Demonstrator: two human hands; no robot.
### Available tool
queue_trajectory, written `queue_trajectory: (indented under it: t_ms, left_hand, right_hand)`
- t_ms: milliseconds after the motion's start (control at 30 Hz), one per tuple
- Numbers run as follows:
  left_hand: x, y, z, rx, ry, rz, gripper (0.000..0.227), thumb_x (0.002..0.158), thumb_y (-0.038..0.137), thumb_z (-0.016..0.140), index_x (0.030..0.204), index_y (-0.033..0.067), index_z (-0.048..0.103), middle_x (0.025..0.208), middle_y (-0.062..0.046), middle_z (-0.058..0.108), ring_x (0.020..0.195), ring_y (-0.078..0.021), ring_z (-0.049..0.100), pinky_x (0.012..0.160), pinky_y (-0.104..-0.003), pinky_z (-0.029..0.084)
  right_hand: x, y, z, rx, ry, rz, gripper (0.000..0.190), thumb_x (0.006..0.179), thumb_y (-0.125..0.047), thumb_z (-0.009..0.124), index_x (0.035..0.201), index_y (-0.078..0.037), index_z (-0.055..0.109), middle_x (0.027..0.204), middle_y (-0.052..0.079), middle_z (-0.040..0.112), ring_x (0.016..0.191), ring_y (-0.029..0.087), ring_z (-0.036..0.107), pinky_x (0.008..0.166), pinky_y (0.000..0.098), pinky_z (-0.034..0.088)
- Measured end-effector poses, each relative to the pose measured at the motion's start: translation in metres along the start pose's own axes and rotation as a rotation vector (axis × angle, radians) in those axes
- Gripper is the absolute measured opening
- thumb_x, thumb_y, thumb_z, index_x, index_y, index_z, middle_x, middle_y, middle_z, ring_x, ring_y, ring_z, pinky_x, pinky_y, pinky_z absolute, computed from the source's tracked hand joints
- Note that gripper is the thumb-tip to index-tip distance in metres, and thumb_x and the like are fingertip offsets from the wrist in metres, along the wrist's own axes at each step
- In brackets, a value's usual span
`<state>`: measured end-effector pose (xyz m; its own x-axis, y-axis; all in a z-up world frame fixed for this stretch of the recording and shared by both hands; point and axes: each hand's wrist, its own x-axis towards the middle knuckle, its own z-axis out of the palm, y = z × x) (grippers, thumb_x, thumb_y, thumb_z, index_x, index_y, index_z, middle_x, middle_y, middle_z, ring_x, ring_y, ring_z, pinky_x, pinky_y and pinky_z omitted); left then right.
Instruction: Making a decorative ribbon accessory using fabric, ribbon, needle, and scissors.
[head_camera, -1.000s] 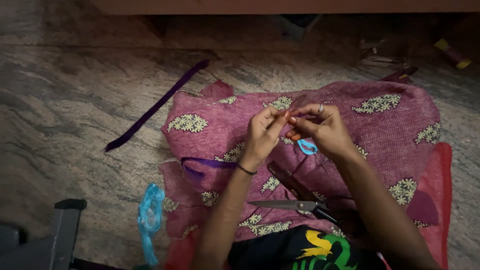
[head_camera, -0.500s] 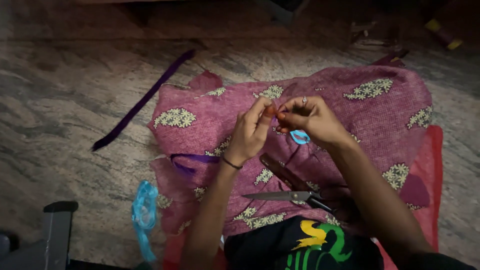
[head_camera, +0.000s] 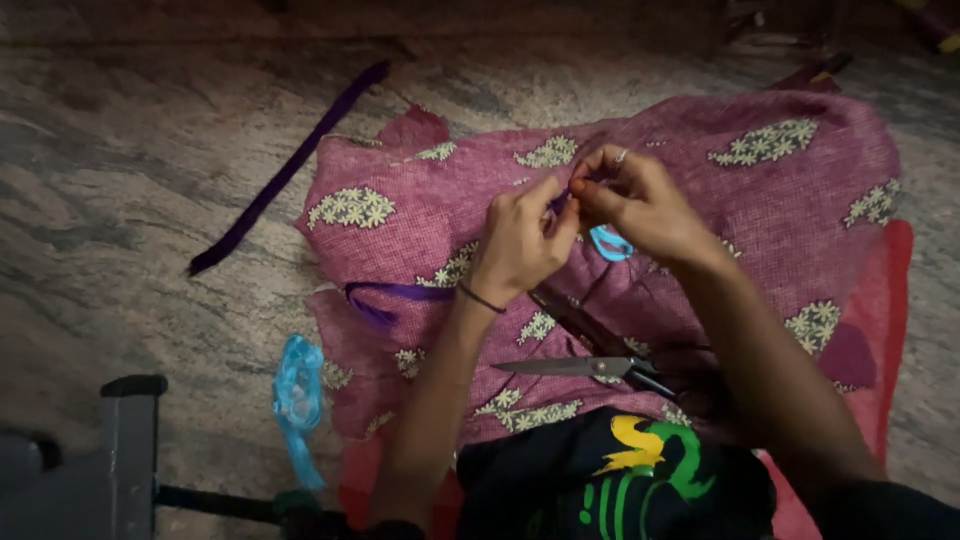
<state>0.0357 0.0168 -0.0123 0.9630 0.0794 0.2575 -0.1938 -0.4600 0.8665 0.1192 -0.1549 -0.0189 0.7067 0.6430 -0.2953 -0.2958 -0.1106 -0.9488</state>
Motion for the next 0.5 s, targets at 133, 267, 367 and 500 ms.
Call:
queue_trajectory:
  t_ms: [133,267,367,500]
  left_hand:
    - [0.000,-0.019,0.007,0.085,-0.102,-0.090,0.015,0.100,0.011,0.060,0.090,0.0014,0.063,0.069,-0.012,0.062,0.060,-0.0235,0.064,0.055,-0.040,0.048]
    - [0.004,-0.042,0.011,0.003,-0.059,-0.120,0.016,0.104,0.010,0.059,0.095,0.0030,0.071,0.085,-0.009,0.065,0.068,-0.0179,0.061,0.058,-0.032,0.049]
    - [0.011,-0.047,0.011,-0.132,0.027,-0.030,0.016,0.105,0.013,0.061,0.101,0.0052,0.074,0.103,-0.008,0.066,0.086,-0.0144,0.065,0.073,-0.027,0.057]
    - [0.020,-0.049,0.006,-0.290,0.123,-0.025,0.017,0.107,0.016,0.061,0.107,0.0069,0.076,0.115,-0.009,0.069,0.097,-0.0135,0.067,0.085,-0.024,0.060]
  right_hand:
    - [-0.007,-0.022,0.006,-0.145,0.059,0.070,0.010,0.103,-0.010,0.058,0.107,-0.003,0.064,0.091,0.007,0.069,0.074,0.012,0.066,0.062,0.0278,0.059]
    - [-0.015,-0.014,0.002,-0.221,0.108,0.199,0.016,0.099,-0.013,0.061,0.107,-0.007,0.072,0.082,0.007,0.072,0.060,0.011,0.061,0.049,0.0265,0.049]
    - [-0.019,-0.002,0.001,-0.148,0.096,0.249,0.015,0.098,-0.013,0.064,0.101,-0.005,0.075,0.074,0.007,0.071,0.054,0.010,0.055,0.046,0.0259,0.042]
    - [-0.021,0.014,0.008,-0.168,0.063,0.283,0.015,0.097,-0.013,0.066,0.096,-0.004,0.077,0.070,0.007,0.071,0.052,0.010,0.052,0.047,0.0266,0.041]
